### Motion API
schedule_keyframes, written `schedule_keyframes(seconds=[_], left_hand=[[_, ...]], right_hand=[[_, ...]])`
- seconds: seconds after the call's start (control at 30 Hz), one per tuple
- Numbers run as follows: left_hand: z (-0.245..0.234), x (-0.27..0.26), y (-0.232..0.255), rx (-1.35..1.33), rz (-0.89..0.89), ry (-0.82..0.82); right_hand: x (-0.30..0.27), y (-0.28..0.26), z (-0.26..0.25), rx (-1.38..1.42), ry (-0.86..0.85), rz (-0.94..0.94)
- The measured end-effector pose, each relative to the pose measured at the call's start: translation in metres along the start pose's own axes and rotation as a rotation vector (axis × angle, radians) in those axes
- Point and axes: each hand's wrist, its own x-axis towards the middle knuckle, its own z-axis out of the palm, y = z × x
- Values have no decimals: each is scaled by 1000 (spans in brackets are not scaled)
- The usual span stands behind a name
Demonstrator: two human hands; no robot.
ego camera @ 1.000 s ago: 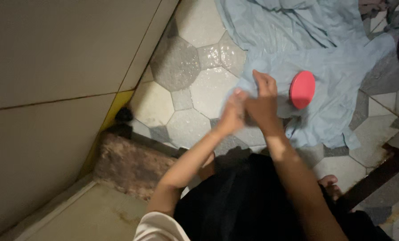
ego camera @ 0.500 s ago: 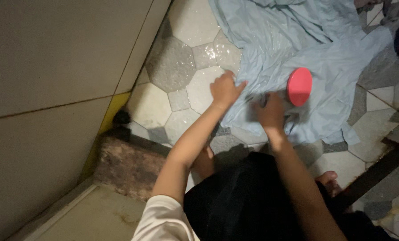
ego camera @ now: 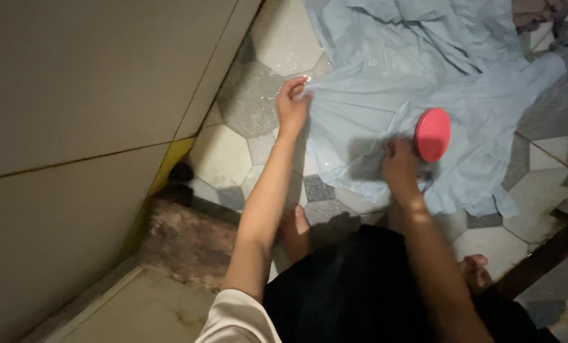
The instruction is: The person rubs a blue garment with a pink bar of soap on the floor next to a pile of laundry and a purple bucket.
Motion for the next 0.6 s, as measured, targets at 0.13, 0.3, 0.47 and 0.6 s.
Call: schedule_keyframes(seconds=[0.13,0.3,0.47,0.6], left_hand=[[-20,-15,21,166,218,292],[-23,-45,58,170,121,425],[-5,-91,62,340,-161,154],[-9,-115,47,631,-82,152]], right_hand=[[14,-50,-32,444,-302,230],[58,-105,-42,1158,-376,301],[23,-60,-49,-170,301,-172],[4,-26,-60,-184,161,125]])
